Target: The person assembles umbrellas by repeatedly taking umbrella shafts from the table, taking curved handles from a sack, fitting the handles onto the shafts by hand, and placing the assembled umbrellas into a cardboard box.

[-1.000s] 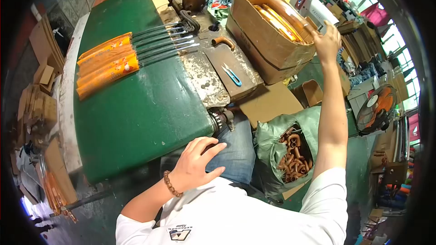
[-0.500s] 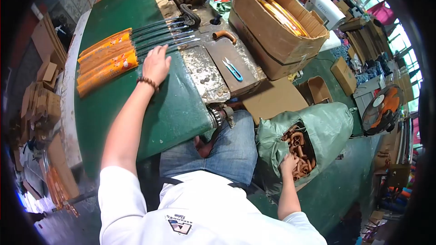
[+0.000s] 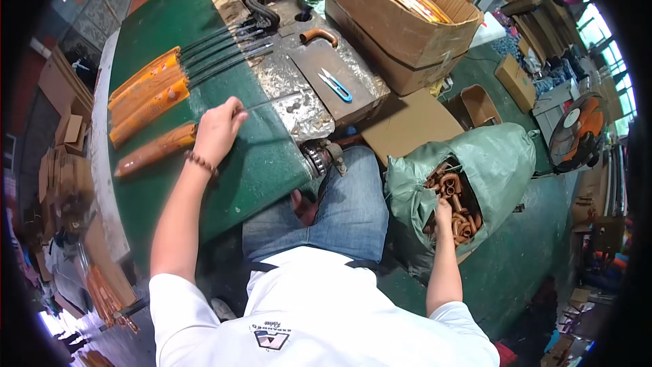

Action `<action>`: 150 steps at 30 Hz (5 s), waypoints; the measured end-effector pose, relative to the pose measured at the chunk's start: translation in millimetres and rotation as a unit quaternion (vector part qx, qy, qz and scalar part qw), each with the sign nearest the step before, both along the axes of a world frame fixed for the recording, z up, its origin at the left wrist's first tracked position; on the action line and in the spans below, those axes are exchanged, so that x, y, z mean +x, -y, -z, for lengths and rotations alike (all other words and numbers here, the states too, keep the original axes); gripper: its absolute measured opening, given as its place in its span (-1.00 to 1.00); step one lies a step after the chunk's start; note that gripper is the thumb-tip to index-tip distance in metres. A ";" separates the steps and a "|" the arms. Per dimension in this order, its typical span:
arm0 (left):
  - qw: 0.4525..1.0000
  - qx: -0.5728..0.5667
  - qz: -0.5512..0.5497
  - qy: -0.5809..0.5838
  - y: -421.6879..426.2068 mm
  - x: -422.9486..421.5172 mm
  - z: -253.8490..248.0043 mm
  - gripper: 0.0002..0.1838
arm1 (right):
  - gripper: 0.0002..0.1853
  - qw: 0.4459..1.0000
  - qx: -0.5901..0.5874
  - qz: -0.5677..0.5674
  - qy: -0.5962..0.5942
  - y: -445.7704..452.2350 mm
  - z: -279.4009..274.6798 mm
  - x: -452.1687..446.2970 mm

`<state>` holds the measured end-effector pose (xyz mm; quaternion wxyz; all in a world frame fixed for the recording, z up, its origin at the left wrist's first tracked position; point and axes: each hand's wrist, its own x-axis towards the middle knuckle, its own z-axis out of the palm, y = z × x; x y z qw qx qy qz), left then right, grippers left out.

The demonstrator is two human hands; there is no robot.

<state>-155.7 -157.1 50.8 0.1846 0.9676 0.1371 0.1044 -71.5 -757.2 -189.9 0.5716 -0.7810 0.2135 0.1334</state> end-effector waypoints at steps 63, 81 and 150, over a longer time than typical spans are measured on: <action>0.970 0.043 0.231 -0.054 163.2 -65.8 -87.4 -0.88 | -0.82 0.762 -0.165 -0.442 0.443 -221.7 -255.7 -52.5; 0.965 0.182 0.184 0.031 151.9 -88.8 -19.8 -0.85 | -0.85 0.749 -0.151 -0.496 0.413 -292.0 -257.8 -102.3; 0.992 -0.048 0.106 0.049 68.3 -39.4 -52.0 -0.87 | -0.78 0.904 -0.382 -0.121 0.147 27.5 18.2 -40.7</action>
